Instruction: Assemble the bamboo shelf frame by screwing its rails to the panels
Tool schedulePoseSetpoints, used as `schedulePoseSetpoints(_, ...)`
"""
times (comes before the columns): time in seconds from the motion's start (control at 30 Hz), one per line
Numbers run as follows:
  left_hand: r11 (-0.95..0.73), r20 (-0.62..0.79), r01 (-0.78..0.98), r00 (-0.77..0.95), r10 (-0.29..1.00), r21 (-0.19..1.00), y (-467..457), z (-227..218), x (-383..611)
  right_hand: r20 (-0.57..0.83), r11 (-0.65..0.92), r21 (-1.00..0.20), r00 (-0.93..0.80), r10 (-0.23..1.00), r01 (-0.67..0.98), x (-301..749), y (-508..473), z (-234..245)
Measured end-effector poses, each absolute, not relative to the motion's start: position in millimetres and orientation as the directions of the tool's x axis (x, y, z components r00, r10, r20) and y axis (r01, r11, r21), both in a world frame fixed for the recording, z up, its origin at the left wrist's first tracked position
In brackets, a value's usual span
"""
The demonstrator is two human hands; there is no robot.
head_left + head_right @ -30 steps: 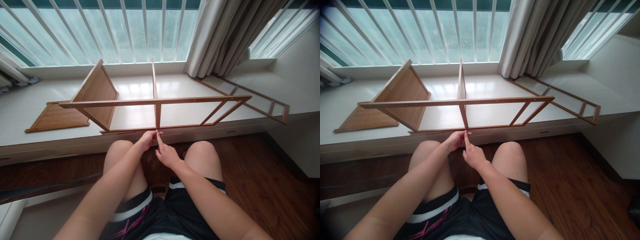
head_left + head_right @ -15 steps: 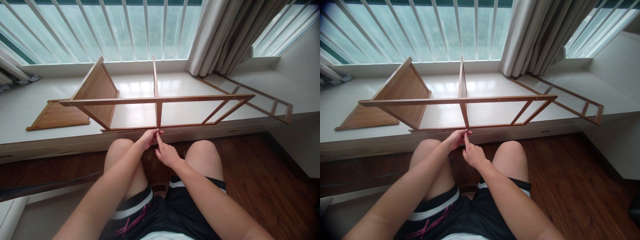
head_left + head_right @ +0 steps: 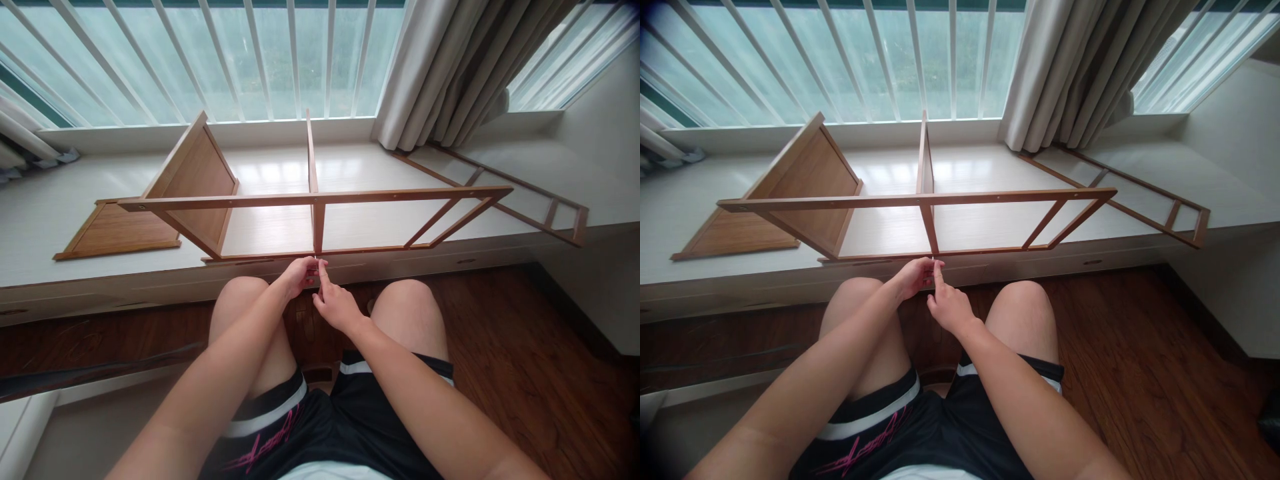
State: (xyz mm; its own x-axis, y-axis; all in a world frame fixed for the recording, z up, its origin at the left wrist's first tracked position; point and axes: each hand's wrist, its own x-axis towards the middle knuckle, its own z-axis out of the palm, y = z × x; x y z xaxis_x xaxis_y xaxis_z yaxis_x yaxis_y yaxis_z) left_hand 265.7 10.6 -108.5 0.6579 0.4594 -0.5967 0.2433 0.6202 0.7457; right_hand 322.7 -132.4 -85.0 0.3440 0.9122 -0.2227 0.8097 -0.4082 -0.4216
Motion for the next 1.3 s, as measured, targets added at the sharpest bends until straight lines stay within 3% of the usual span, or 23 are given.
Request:
schedulePoseSetpoints(0.2,0.621,-0.604,0.233,0.626,0.493,0.749,11,-109,266,-0.128,-0.321,-0.417,0.295,0.947,0.850,321,-134,-82)
schedulePoseSetpoints(0.4,0.615,-0.604,0.243,0.632,0.485,0.750,11,-110,266,-0.242,-0.389,-0.375,0.316,0.917,0.841,322,-132,-82)
schedulePoseSetpoints(0.6,0.622,-0.601,0.231,0.634,0.487,0.748,12,-112,266,-0.170,-0.320,-0.423,0.273,0.947,0.848,322,-133,-84)
schedulePoseSetpoints(0.87,0.619,-0.597,0.231,0.637,0.488,0.751,12,-113,266,-0.226,-0.372,-0.416,0.302,0.926,0.830,321,-132,-89)
schedulePoseSetpoints(1.3,0.622,-0.604,0.235,0.631,0.487,0.747,12,-114,266,-0.253,-0.391,-0.700,0.304,0.918,0.597,319,-130,-92)
